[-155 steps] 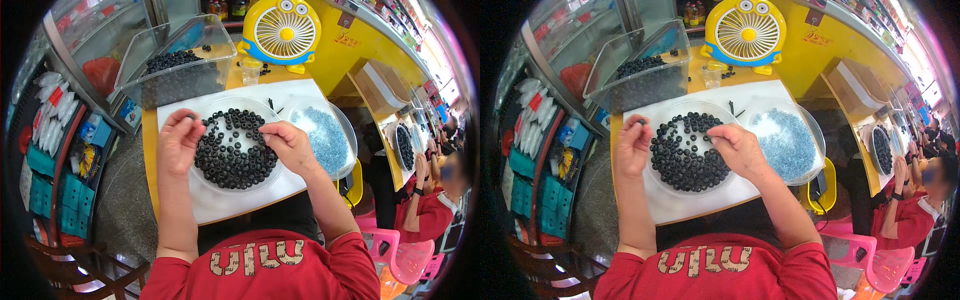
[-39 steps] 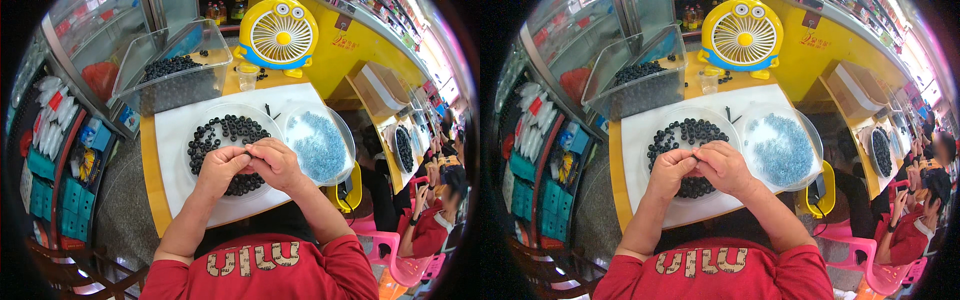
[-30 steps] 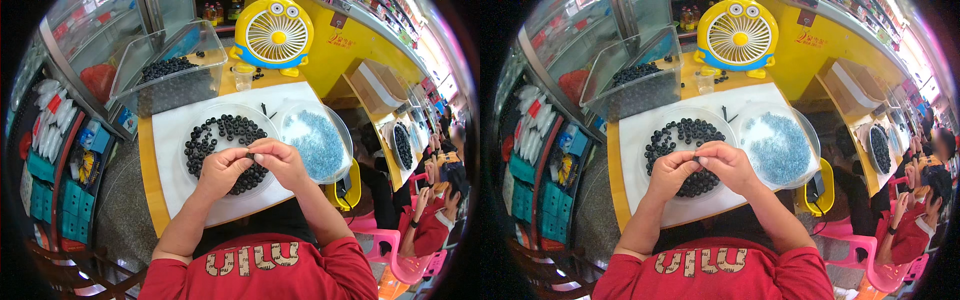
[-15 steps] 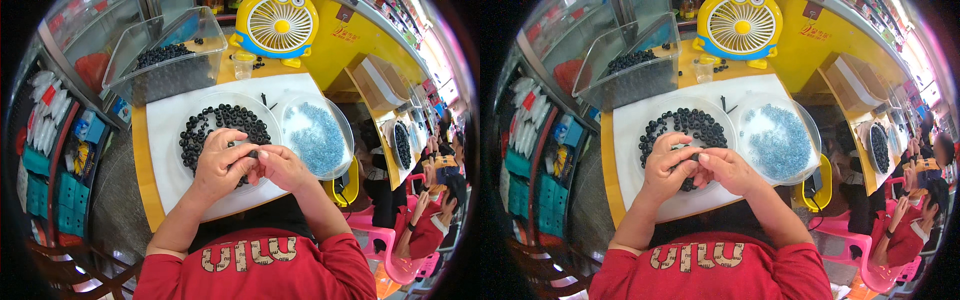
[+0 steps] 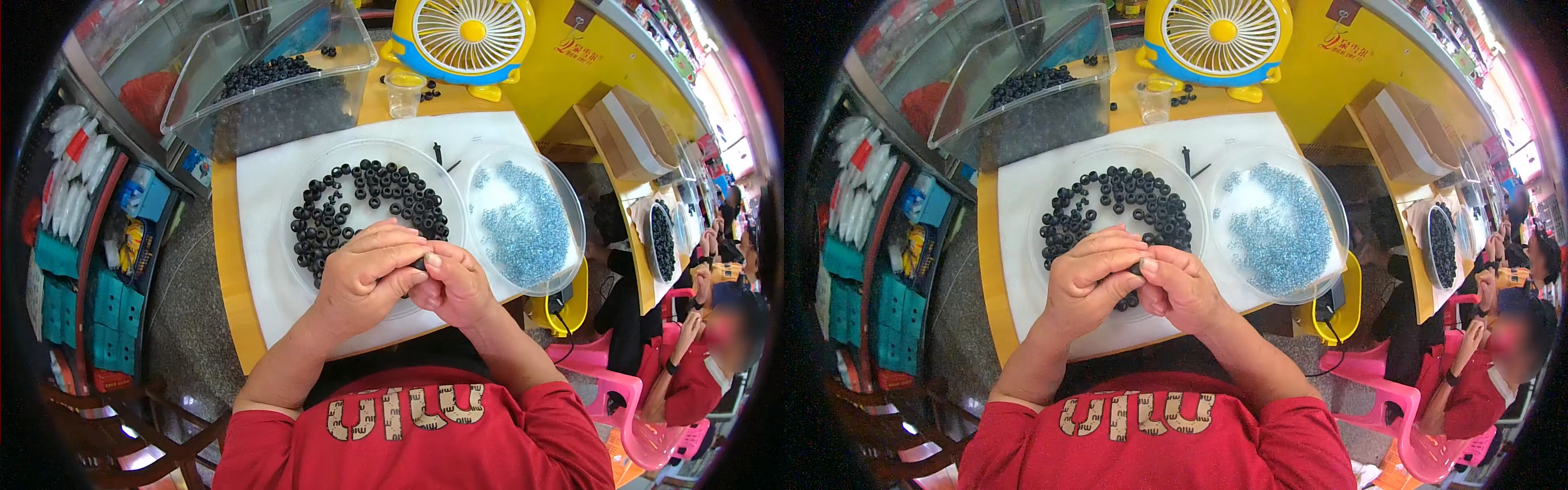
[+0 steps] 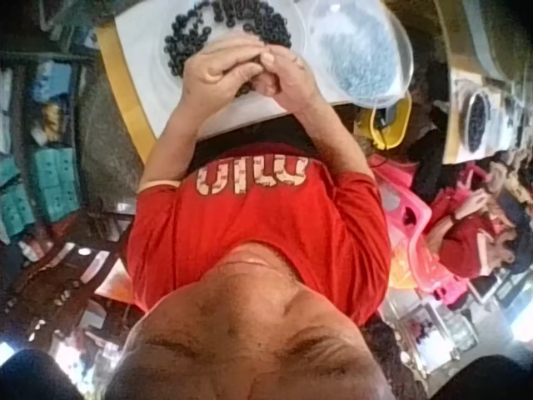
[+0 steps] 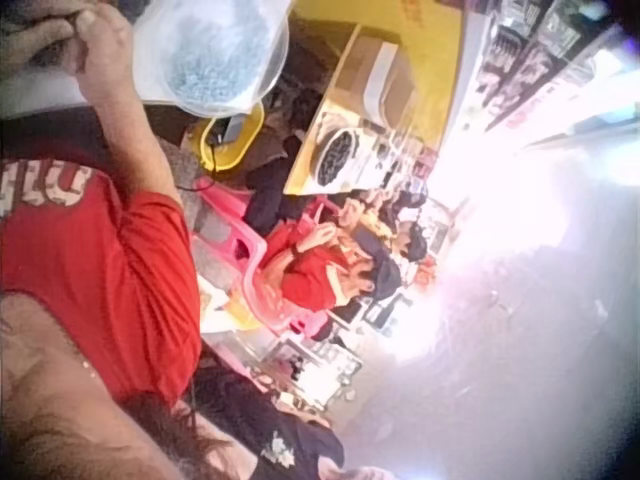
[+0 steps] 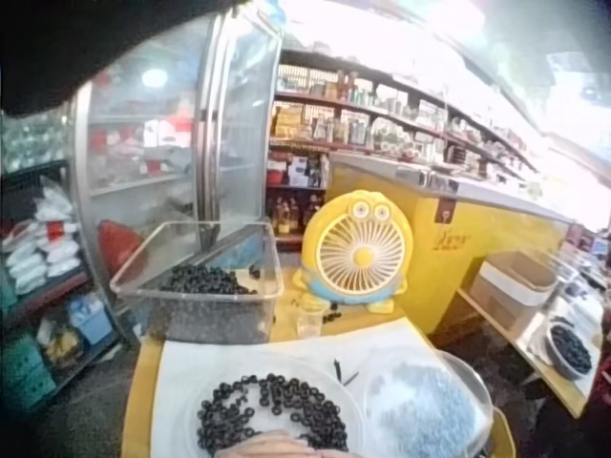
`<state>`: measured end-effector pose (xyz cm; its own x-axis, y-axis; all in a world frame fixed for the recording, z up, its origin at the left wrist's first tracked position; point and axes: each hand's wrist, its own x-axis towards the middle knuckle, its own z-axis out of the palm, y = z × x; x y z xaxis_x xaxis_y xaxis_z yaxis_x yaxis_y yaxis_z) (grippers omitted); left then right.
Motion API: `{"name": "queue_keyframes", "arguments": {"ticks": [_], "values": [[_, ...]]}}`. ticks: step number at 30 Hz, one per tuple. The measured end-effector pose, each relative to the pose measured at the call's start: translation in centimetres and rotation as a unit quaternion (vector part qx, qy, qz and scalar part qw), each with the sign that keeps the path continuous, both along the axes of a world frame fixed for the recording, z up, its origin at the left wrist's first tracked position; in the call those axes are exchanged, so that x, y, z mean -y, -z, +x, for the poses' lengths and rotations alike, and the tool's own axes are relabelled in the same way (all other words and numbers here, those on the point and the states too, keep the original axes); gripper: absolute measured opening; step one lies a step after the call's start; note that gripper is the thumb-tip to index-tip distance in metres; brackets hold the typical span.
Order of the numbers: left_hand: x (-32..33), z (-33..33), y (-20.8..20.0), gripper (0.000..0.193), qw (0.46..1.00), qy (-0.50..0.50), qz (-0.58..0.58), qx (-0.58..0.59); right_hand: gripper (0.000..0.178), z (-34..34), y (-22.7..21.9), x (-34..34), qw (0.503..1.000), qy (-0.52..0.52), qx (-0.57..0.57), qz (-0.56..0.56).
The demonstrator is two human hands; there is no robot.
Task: The person sorts small plastic rings by hand, taking them from a central sorting tray and placing them into bins and smaller piles on a table.
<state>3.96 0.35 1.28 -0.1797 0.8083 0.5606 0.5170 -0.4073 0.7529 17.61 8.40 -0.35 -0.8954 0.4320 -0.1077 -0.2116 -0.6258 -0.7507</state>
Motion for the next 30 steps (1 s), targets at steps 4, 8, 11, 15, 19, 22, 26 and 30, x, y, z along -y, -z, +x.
{"name": "queue_keyframes", "arguments": {"ticks": [4,8,11,15,19,22,26,30], "values": [[-0.1,0.0,-0.1,0.019,0.988,0.029,-0.059,0.136,0.028,0.2,0.6,-0.7,0.999,-0.027,-0.004,0.022],[-0.2,-0.5,0.4,0.017,0.971,0.057,-0.075,0.220,0.033,-0.1,-0.1,-0.5,0.999,-0.031,-0.010,-0.007],[0.2,-0.8,0.3,0.018,0.970,0.049,-0.084,0.221,0.034,0.1,-1.2,-0.3,0.999,-0.029,0.040,0.014],[0.1,-1.8,-1.7,0.018,0.936,-0.088,-0.085,0.330,0.028,1.8,-2.1,-1.7,0.993,0.009,0.099,0.068],[-1.9,-8.7,-7.6,0.030,0.951,-0.279,-0.043,0.126,0.021,3.4,-1.7,-2.8,0.993,0.059,0.082,0.060],[-2.7,-14.9,-10.4,0.036,0.917,-0.397,0.008,-0.031,0.019,3.8,-4.1,-1.3,0.994,0.055,0.061,0.066],[-3.0,-12.8,-7.5,0.031,0.945,-0.324,-0.038,-0.013,0.014,4.6,-9.6,2.8,0.776,-0.009,-0.029,0.630],[-2.0,-6.9,-2.9,0.020,0.935,-0.202,-0.271,-0.105,0.013,2.8,-13.9,6.3,0.702,-0.108,-0.299,0.637]]}}
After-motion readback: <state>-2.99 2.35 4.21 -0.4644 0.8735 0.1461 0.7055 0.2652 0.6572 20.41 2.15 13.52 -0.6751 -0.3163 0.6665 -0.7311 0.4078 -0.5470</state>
